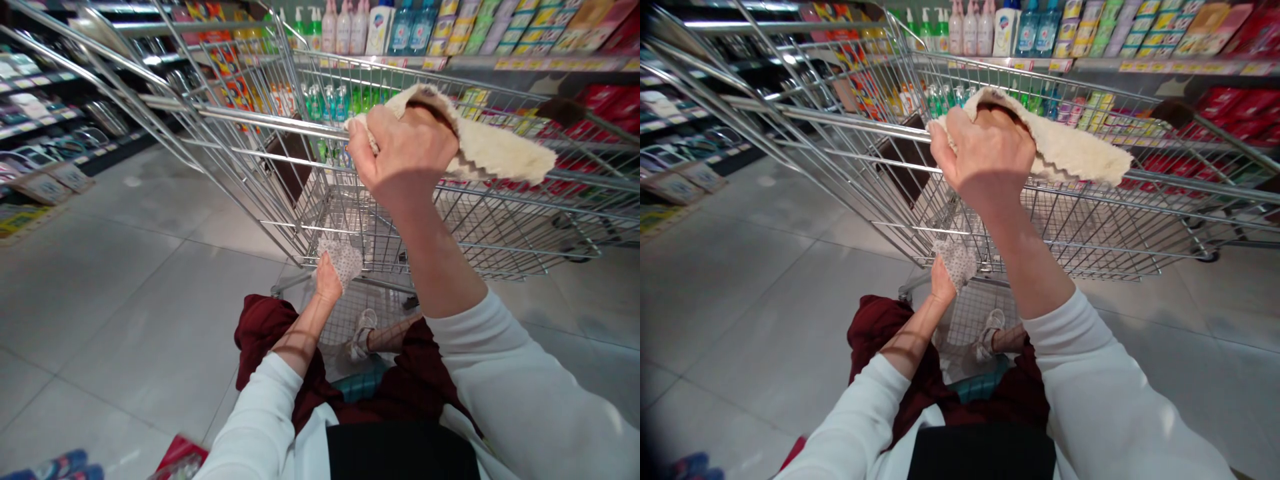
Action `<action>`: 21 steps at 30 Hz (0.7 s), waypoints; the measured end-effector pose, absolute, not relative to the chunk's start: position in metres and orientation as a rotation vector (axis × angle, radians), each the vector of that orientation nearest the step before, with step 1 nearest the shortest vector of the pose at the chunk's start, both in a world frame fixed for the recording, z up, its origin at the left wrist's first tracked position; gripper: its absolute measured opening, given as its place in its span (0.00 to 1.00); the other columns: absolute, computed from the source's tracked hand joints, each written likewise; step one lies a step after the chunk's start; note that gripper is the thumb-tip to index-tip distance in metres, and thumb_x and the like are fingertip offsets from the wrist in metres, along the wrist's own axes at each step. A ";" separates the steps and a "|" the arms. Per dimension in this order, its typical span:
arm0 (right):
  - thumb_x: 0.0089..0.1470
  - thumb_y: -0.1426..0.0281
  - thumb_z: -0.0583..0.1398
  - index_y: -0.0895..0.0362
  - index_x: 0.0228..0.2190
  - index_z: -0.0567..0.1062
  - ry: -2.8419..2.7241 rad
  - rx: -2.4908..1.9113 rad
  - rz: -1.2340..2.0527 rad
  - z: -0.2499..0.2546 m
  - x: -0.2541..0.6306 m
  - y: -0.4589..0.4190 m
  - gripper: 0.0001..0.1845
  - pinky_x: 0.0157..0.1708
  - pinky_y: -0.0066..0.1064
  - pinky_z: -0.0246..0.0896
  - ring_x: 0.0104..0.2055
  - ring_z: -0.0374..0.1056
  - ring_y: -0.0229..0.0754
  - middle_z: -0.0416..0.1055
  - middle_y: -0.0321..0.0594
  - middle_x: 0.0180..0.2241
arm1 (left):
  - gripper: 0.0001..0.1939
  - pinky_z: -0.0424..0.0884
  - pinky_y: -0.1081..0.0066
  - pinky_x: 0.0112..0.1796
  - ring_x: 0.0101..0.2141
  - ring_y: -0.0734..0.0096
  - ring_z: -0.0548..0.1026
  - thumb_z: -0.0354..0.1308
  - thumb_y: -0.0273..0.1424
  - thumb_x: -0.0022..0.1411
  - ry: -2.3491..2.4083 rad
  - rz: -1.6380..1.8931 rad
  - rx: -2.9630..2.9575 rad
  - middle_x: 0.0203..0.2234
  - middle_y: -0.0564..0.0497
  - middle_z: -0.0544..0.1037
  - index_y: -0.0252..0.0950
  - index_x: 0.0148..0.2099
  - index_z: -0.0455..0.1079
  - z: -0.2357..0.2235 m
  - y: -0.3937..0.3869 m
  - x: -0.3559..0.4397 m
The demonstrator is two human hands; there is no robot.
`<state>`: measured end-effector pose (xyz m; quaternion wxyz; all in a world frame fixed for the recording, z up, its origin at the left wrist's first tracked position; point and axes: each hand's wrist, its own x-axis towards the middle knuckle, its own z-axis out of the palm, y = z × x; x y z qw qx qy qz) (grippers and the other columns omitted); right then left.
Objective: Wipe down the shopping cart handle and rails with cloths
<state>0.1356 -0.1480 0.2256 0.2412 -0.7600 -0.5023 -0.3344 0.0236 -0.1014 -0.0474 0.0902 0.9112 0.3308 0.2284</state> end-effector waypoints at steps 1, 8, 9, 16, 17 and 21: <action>0.72 0.53 0.47 0.50 0.41 0.80 -1.366 -2.075 -0.911 0.226 0.135 -0.148 0.25 0.40 0.39 0.49 0.42 0.66 0.48 0.70 0.44 0.35 | 0.14 0.71 0.55 0.57 0.54 0.51 0.74 0.55 0.26 0.72 0.985 0.621 2.735 0.53 0.36 0.78 0.29 0.54 0.78 -0.047 -0.107 0.023; 0.71 0.54 0.46 0.51 0.41 0.80 -1.358 -2.097 -0.836 0.229 0.132 -0.151 0.25 0.41 0.39 0.52 0.44 0.65 0.50 0.70 0.46 0.35 | 0.15 0.77 0.60 0.50 0.47 0.54 0.79 0.54 0.20 0.66 0.917 0.483 2.785 0.44 0.37 0.82 0.28 0.46 0.81 -0.039 -0.119 0.022; 0.71 0.54 0.46 0.50 0.41 0.80 -1.353 -2.098 -0.840 0.229 0.132 -0.151 0.26 0.41 0.39 0.53 0.44 0.66 0.50 0.71 0.46 0.35 | 0.14 0.76 0.60 0.52 0.48 0.54 0.79 0.54 0.21 0.67 0.904 0.510 2.776 0.45 0.37 0.82 0.29 0.48 0.81 -0.036 -0.116 0.021; 0.72 0.54 0.45 0.50 0.44 0.81 -1.341 -2.092 -0.971 0.225 0.134 -0.149 0.27 0.40 0.40 0.53 0.45 0.69 0.50 0.76 0.46 0.39 | 0.19 0.63 0.62 0.68 0.64 0.57 0.71 0.54 0.27 0.71 0.766 0.751 2.681 0.59 0.41 0.78 0.32 0.60 0.75 -0.022 -0.101 0.031; 0.72 0.53 0.45 0.50 0.44 0.81 -1.336 -2.094 -0.982 0.224 0.134 -0.148 0.28 0.40 0.39 0.53 0.44 0.69 0.49 0.76 0.45 0.39 | 0.20 0.62 0.62 0.69 0.65 0.57 0.70 0.53 0.27 0.72 0.769 0.777 2.663 0.60 0.40 0.78 0.29 0.62 0.74 -0.024 -0.101 0.034; 0.73 0.52 0.43 0.49 0.43 0.82 -1.321 -2.080 -1.038 0.222 0.136 -0.145 0.30 0.39 0.39 0.52 0.43 0.68 0.47 0.77 0.44 0.38 | 0.24 0.57 0.58 0.72 0.69 0.56 0.65 0.51 0.24 0.72 0.793 0.802 2.655 0.65 0.36 0.73 0.26 0.68 0.68 -0.032 -0.104 0.041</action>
